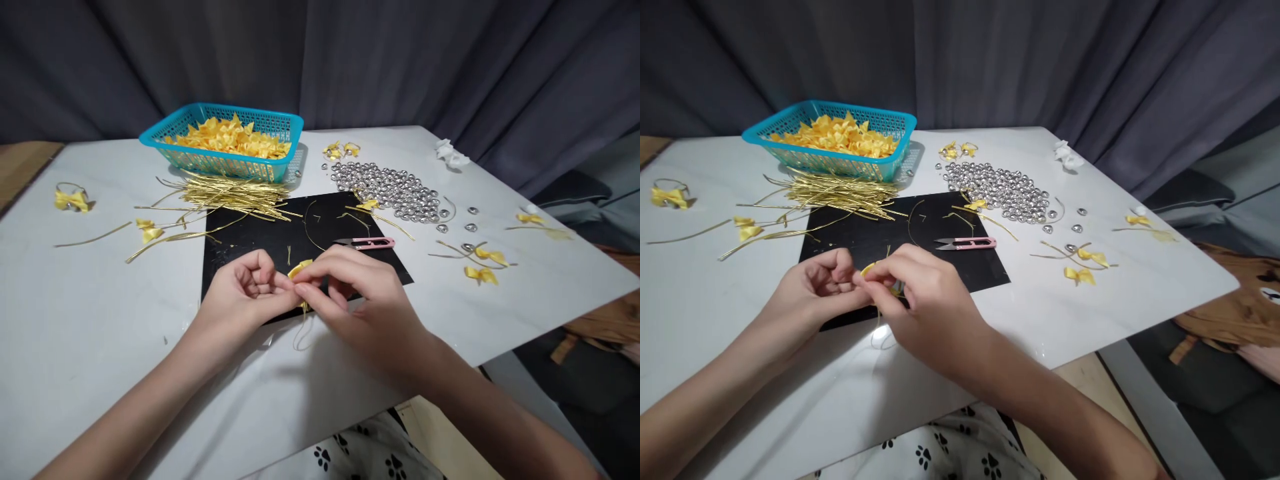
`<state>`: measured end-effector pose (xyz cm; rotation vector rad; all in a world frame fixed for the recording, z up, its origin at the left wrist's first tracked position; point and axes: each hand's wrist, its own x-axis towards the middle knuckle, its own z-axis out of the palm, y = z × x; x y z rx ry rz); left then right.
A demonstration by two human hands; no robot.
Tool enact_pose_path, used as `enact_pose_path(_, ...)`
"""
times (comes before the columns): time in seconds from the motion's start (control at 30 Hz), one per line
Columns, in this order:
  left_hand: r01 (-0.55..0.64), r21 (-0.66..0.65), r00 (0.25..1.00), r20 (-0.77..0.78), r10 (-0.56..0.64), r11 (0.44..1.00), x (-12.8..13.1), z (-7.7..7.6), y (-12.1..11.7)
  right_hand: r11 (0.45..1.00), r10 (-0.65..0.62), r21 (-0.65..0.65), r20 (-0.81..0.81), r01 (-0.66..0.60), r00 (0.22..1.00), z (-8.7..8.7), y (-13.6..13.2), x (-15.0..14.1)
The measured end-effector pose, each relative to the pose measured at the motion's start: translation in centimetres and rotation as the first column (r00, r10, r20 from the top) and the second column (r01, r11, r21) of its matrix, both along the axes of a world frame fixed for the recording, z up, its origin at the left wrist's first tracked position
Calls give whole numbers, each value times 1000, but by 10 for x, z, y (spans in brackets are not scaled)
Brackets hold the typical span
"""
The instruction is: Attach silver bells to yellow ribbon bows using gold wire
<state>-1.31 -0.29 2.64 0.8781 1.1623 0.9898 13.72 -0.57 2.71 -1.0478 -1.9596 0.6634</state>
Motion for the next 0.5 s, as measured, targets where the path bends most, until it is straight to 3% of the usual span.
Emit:
enact_pose_path(0.13,-7,2,1000,-10,7,1000,1,0,-1,989,69,-130,41,-63,997,2,7,5)
enact_pose_path(0.27,12,-23,1000,18,-12,1000,3,0,-2,936,114,-337,16,-102,993,4,8,6)
enact_pose_path(0.5,36,-8,999,-7,-36,999,3,0,-4,819,-4,-538,-350,-197,937,8,4,-1)
